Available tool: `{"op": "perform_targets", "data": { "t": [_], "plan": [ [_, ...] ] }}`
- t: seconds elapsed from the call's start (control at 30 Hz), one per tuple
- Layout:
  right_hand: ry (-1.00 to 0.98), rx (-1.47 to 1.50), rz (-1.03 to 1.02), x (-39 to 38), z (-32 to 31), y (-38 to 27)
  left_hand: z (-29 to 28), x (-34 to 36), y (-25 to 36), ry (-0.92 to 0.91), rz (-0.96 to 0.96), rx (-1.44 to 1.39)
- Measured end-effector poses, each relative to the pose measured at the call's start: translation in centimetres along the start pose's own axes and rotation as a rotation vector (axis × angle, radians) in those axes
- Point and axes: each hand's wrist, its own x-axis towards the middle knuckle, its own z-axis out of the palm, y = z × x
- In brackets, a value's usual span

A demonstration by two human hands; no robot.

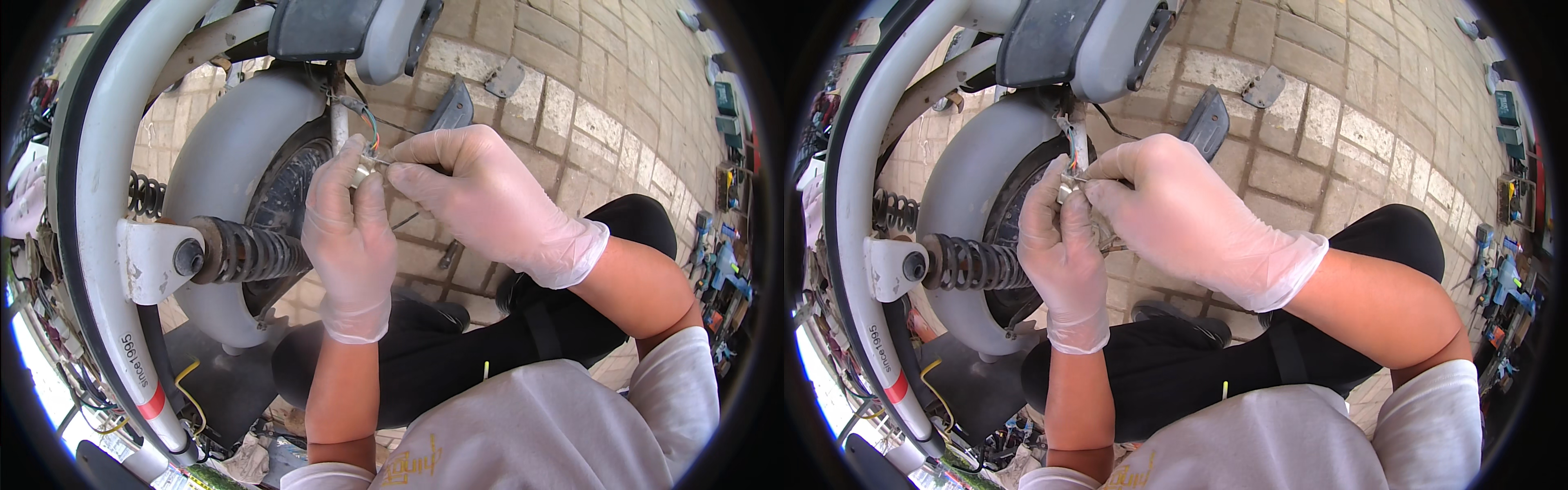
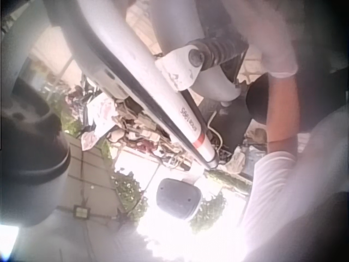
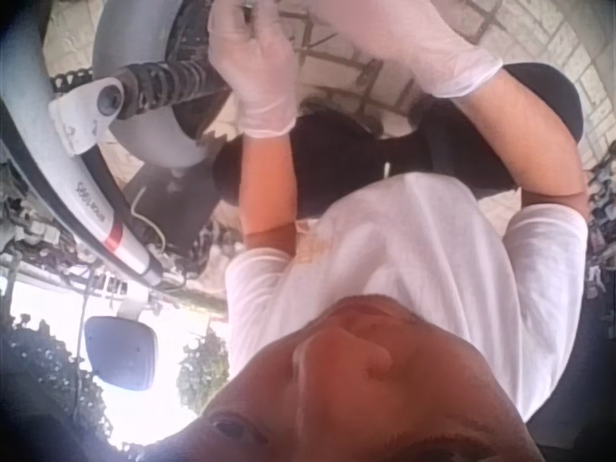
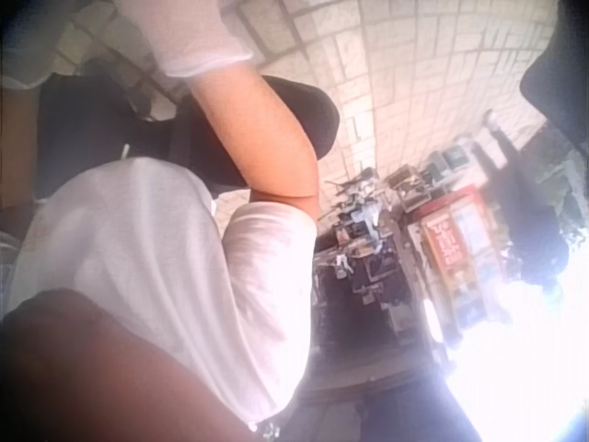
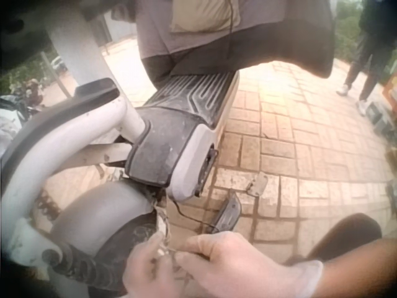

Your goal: The person squats beside a white scooter and uses a screwdriver to open and adjust a small white electrical connector near the rear wheel. They repeatedly insert and remove wires from the connector, then reseat the connector housing.

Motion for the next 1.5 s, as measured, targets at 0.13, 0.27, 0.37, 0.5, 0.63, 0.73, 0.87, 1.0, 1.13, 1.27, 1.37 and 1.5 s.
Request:
{"op": "perform_targets", "data": {
  "t": [0.13,0.27,0.37,0.5,0.63,0.73,0.87,1.0,1.13,1.27,1.37,1.5],
  "plan": [
    [0.045,0.090,0.020,-0.4,0.7,0.8,0.5,-0.1,0.0,0.012,0.021,-0.040],
    [0.124,0.212,-0.010,-0.6,1.4,0.5,0.4,0.0,0.7,0.041,-0.141,-0.210],
    [0.117,0.281,0.047,-0.7,1.5,-0.2,-0.2,0.0,1.2,-0.011,-0.371,-0.514],
    [-0.022,0.155,0.100,-0.5,-0.1,-1.2,-0.3,0.6,0.7,-0.105,-0.456,-1.023],
    [-0.192,-0.020,0.076,-0.3,-1.9,-1.6,-0.2,0.5,0.1,-0.144,-0.513,-1.149],
    [-0.147,-0.228,-0.062,-0.2,-2.0,-1.2,-0.1,0.4,0.0,-0.161,-0.494,-1.158],
    [-0.070,-0.336,-0.239,-0.2,-1.7,-0.7,-0.2,0.5,-0.1,-0.194,-0.425,-1.164],
    [-0.092,-0.294,-0.201,-0.2,-1.9,-0.9,0.0,0.5,-0.3,-0.140,-0.411,-1.029],
    [-0.122,-0.271,-0.140,-0.1,-1.8,-1.0,0.2,0.4,-0.4,-0.075,-0.381,-0.800],
    [-0.120,-0.215,-0.111,0.1,-1.4,-1.0,-0.1,0.4,-0.3,-0.069,-0.319,-0.599],
    [-0.124,-0.073,0.057,-0.3,-1.0,-1.1,-0.2,0.3,-0.1,-0.064,-0.274,-0.484],
    [-0.083,0.093,0.117,-0.5,-0.2,-1.3,0.0,0.0,-0.1,-0.035,-0.230,-0.402]
  ]
}}
